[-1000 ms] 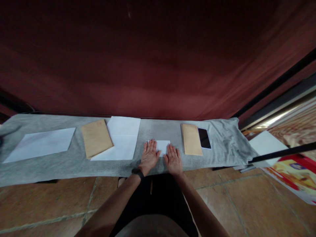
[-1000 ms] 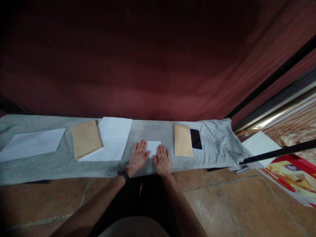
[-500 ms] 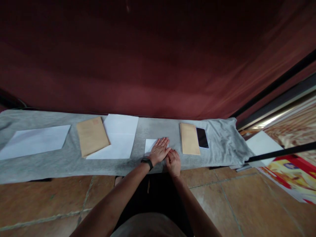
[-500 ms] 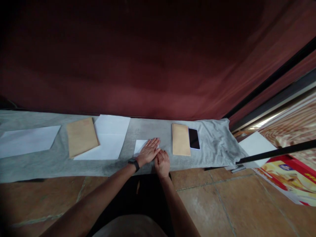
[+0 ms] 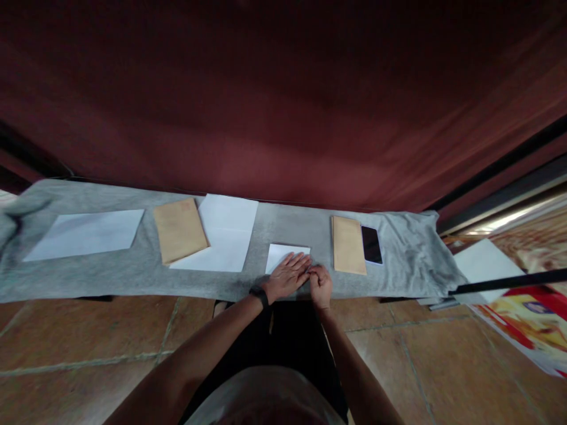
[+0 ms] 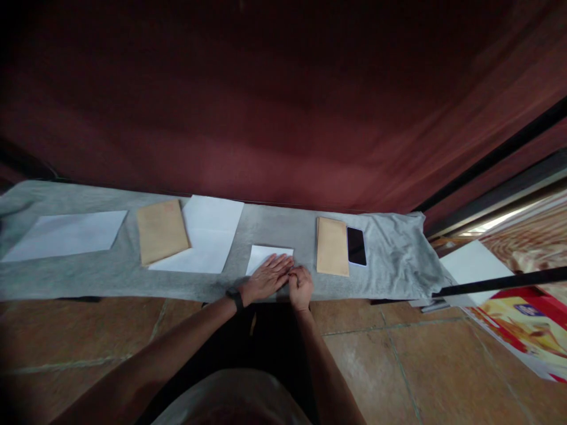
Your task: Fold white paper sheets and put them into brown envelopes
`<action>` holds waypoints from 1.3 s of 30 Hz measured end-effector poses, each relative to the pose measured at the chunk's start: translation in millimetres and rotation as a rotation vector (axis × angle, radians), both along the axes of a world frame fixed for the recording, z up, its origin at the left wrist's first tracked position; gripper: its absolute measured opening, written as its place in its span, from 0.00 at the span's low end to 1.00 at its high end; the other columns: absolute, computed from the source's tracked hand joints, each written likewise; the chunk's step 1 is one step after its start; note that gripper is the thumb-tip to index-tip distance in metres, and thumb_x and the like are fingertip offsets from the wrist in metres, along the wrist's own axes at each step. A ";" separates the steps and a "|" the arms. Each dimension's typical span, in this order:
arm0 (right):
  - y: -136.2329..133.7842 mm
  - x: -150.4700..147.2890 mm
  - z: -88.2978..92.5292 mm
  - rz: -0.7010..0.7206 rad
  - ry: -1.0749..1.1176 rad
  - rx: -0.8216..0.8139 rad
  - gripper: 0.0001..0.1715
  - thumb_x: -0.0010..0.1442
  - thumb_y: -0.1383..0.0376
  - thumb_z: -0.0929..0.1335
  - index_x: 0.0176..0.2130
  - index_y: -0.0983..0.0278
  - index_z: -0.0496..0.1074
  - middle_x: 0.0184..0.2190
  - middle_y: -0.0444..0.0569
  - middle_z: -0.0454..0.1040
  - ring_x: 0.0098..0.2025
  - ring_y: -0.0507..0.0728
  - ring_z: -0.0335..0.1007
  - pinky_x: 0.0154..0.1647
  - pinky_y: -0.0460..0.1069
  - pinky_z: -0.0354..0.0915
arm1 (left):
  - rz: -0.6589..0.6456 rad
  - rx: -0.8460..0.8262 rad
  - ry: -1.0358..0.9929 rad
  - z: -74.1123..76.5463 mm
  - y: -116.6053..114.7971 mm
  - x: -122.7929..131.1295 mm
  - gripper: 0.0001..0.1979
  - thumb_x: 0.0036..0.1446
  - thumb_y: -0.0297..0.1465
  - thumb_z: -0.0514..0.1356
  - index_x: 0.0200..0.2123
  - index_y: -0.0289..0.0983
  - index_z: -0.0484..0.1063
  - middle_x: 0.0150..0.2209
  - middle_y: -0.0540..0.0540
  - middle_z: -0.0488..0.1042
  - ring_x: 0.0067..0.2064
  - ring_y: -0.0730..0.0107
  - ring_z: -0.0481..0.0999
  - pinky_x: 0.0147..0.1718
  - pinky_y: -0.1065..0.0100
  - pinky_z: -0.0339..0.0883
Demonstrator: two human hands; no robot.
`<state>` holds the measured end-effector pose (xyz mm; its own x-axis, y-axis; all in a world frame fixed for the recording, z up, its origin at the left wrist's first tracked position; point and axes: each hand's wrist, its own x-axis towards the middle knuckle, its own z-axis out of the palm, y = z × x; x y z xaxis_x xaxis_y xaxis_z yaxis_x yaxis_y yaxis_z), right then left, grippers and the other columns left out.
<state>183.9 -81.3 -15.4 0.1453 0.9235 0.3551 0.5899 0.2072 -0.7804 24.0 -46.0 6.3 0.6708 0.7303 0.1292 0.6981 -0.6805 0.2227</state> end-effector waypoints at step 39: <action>39.1 -14.2 -7.8 0.036 -0.723 -0.027 0.33 0.74 0.56 0.55 0.70 0.71 0.58 0.69 0.63 0.60 0.71 0.67 0.54 0.70 0.66 0.48 | 0.496 0.021 -0.046 -15.5 12.9 -21.8 0.35 0.69 0.45 0.45 0.72 0.29 0.51 0.72 0.35 0.54 0.74 0.55 0.48 0.72 0.51 0.40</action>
